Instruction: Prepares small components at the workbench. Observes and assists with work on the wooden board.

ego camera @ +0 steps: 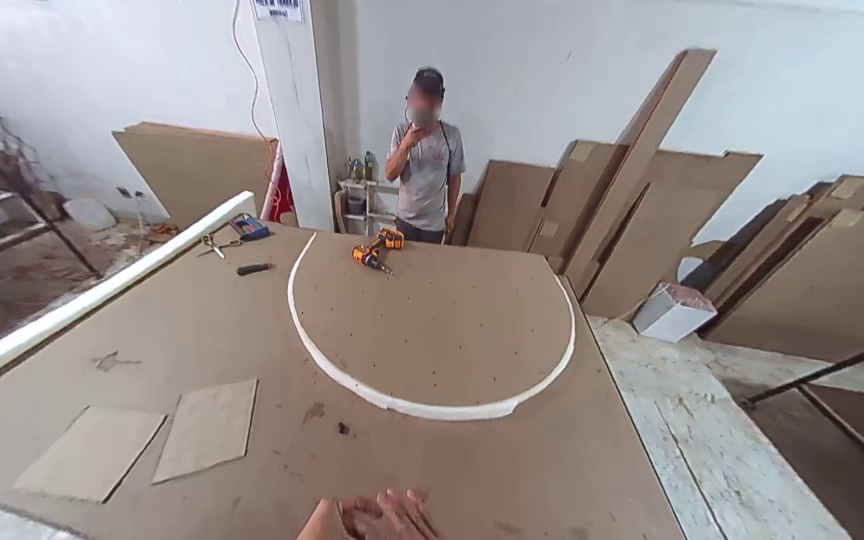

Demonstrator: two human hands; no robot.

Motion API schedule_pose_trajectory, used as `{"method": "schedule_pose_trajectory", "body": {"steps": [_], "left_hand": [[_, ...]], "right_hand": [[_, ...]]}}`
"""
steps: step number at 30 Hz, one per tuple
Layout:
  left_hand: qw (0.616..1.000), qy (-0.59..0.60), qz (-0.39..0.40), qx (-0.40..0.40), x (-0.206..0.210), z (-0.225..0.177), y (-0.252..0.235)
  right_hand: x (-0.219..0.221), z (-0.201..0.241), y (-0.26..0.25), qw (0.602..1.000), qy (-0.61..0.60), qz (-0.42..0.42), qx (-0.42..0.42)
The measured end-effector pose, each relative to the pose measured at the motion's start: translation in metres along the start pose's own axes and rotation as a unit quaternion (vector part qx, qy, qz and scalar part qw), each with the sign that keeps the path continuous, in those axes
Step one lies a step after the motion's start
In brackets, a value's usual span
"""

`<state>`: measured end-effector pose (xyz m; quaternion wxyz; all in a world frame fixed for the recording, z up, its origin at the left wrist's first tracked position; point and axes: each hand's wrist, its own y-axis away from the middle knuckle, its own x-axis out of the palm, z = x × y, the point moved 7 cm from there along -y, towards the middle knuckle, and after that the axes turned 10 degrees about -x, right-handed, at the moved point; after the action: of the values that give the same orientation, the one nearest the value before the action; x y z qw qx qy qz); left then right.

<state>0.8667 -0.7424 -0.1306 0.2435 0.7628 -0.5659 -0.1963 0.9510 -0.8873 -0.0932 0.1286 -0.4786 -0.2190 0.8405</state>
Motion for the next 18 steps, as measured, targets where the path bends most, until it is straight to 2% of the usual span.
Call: {"method": "schedule_pose_trajectory", "body": {"steps": [4, 6, 9, 12, 14, 18], "left_hand": [[0.969, 0.101, 0.224, -0.009, 0.025, -0.007, 0.006], [0.954, 0.134, 0.265, -0.041, 0.032, -0.006, 0.01], [0.966, 0.145, 0.211, -0.034, 0.037, -0.002, -0.001], [0.977, 0.178, 0.113, -0.021, 0.039, 0.009, -0.015], [0.978, 0.203, 0.042, -0.033, 0.035, 0.016, -0.022], [0.975, 0.219, -0.032, -0.025, 0.023, 0.015, -0.022]], "right_hand": [[-0.005, 0.003, -0.002, 0.999, -0.049, 0.002, -0.007], [-0.003, 0.003, -0.005, 0.998, -0.052, 0.017, -0.015], [-0.001, -0.008, 0.0, 1.0, -0.021, 0.019, -0.013], [0.001, -0.024, 0.008, 0.998, -0.03, 0.035, 0.045], [0.003, -0.03, 0.012, 0.995, -0.007, 0.062, 0.078], [0.02, -0.032, 0.019, 0.985, 0.017, 0.119, 0.127]]}}
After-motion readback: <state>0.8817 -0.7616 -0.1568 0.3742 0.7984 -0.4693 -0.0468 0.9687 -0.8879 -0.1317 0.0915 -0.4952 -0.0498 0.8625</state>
